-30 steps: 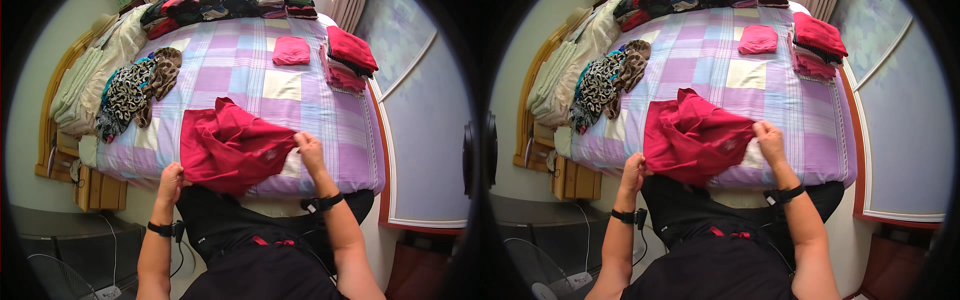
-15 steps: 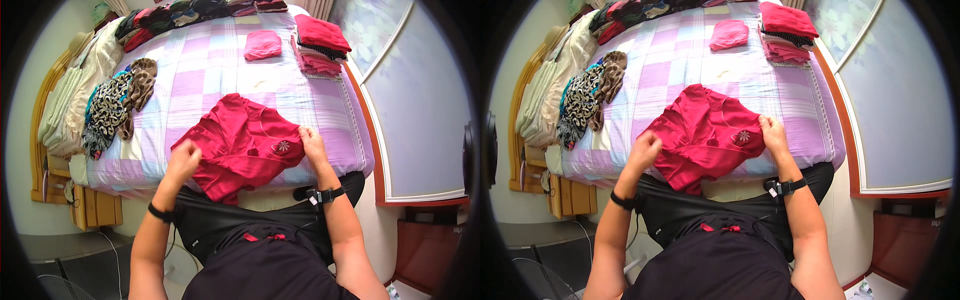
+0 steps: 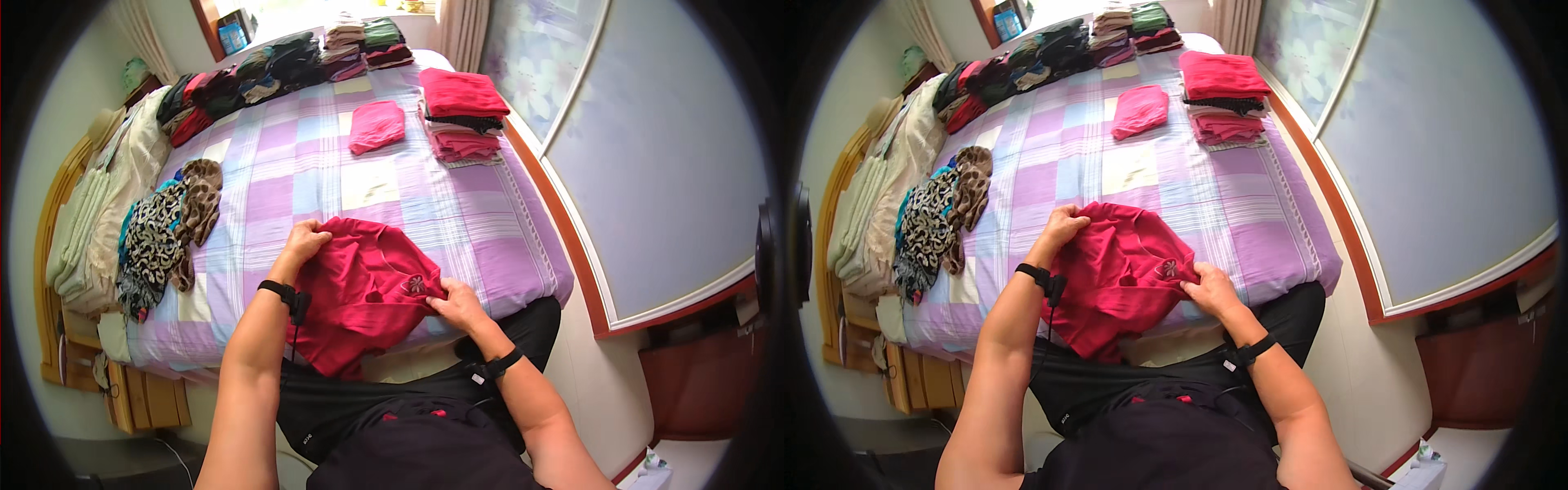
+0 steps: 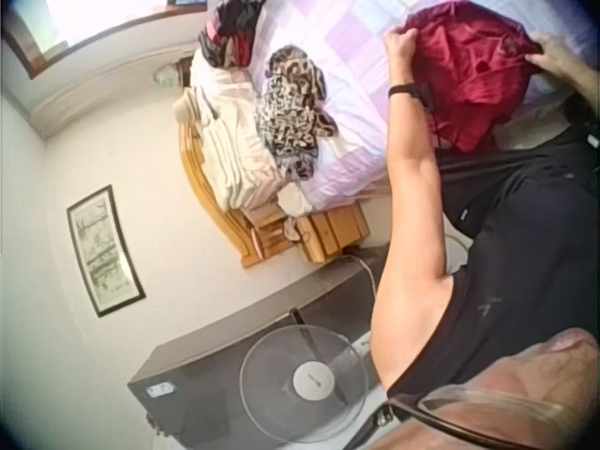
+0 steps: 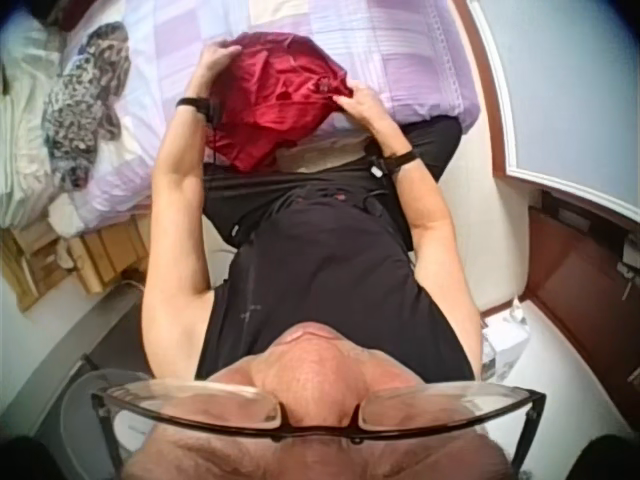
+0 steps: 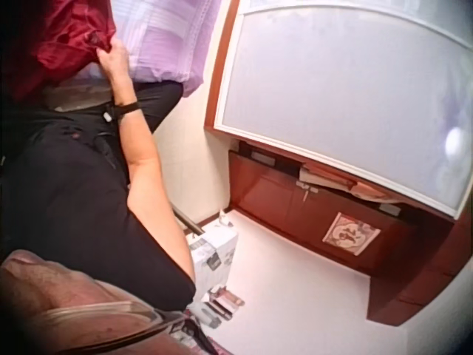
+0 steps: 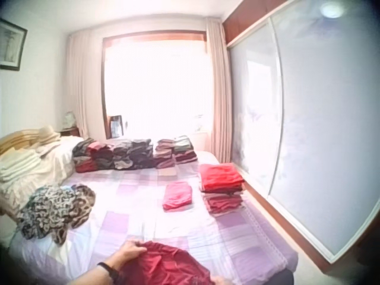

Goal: Folding various items of clothing on a bed.

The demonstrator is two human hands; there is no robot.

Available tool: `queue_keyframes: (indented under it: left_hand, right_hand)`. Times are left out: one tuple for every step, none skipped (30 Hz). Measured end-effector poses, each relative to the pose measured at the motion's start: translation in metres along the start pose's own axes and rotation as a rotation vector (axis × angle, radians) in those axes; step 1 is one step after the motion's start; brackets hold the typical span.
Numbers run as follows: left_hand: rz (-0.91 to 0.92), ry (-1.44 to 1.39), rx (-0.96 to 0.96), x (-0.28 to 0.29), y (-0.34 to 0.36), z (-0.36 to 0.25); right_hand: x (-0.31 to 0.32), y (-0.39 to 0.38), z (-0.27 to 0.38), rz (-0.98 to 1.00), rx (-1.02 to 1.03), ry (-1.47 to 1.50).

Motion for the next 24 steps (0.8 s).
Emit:
queue_keyframes:
  left_hand:
    - [-0.049,-0.083,-0.102,0.002,-0.007,-0.004]
    - [-0.060,-0.087,-0.093,0.010,-0.015,-0.002]
    - [-0.073,-0.227,-0.103,0.021,-0.028,-0.008]
    - [-0.087,-0.367,-0.115,0.031,-0.042,-0.016]
    - [-0.094,-0.450,-0.137,0.040,-0.058,-0.026]
    - [-0.081,-0.511,-0.163,0.051,-0.075,-0.036]
    - [-0.114,-0.515,-0.169,0.068,-0.082,-0.031]
    - [-0.146,-0.520,-0.176,0.085,-0.089,-0.025]
    - [-0.187,-0.546,-0.204,0.100,-0.097,-0.022]
    - [-0.220,-0.574,-0.233,0.109,-0.102,-0.022]
    - [-0.253,-0.586,-0.238,0.116,-0.104,-0.021]
    - [-0.265,-0.598,-0.273,0.123,-0.109,-0.028]
    - [-0.289,-0.619,-0.292,0.131,-0.112,-0.028]
    - [-0.306,-0.644,-0.311,0.134,-0.111,-0.027]
    - [-0.309,-0.646,-0.307,0.135,-0.110,-0.021]
    - [-0.324,-0.647,-0.303,0.134,-0.104,-0.014]
    - [-0.339,-0.648,-0.300,0.131,-0.096,-0.008]
    - [-0.359,-0.615,-0.234,0.126,-0.085,0.005]
    - [-0.323,-0.608,-0.166,0.116,-0.076,0.014]
    - [-0.286,-0.601,-0.099,0.103,-0.068,0.023]
    - [-0.229,-0.578,-0.123,0.094,-0.056,0.043]
    - [-0.151,-0.370,-0.056,0.081,-0.048,0.062]
    - [-0.141,-0.398,-0.043,0.076,-0.050,0.075]
    - [-0.134,-0.426,-0.031,0.072,-0.049,0.084]
  right_hand:
    - [0.008,0.000,0.001,-0.070,0.005,0.059]
    - [0.015,0.001,0.003,-0.138,0.012,0.119]
    - [0.023,0.001,0.011,-0.164,0.054,0.258]
    - [0.030,0.002,0.016,-0.154,0.037,0.366]
    - [0.034,0.007,0.015,-0.165,0.018,0.366]
    - [0.039,0.011,0.014,-0.177,0.001,0.367]
    - [0.038,0.020,0.017,-0.187,0.027,0.424]
    - [0.039,0.028,0.020,-0.181,0.039,0.419]
    - [0.045,0.036,0.027,-0.240,0.063,0.458]
    - [0.053,0.043,0.033,-0.305,0.081,0.494]
    - [0.067,0.052,0.040,-0.423,0.116,0.454]
    - [0.079,0.063,0.048,-0.471,0.142,0.495]
    - [0.093,0.073,0.062,-0.506,0.150,0.527]
    - [0.107,0.079,0.075,-0.545,0.154,0.554]
    - [0.113,0.087,0.088,-0.537,0.162,0.614]
    - [0.119,0.095,0.096,-0.535,0.174,0.670]
    - [0.116,0.105,0.095,-0.525,0.194,0.624]
    - [0.111,0.112,0.090,-0.526,0.197,0.617]
    - [0.098,0.121,0.084,-0.452,0.145,0.496]
    - [0.085,0.128,0.076,-0.379,0.092,0.374]
    - [0.062,0.137,0.060,-0.319,0.049,0.332]
    - [0.039,0.138,0.039,-0.264,-0.003,0.283]
    - [0.019,0.131,0.030,-0.235,0.014,0.218]
    - [0.001,0.124,0.024,-0.204,0.032,0.153]
Point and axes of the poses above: each hand's wrist, its own y-axis towards the middle knuckle, its own x-axis out of the back of the hand, z = x × y, the point moved 6 cm from there along y, towards the middle knuckle, and after that the axes turned 10 degrees about -y, right-handed, at the moved point
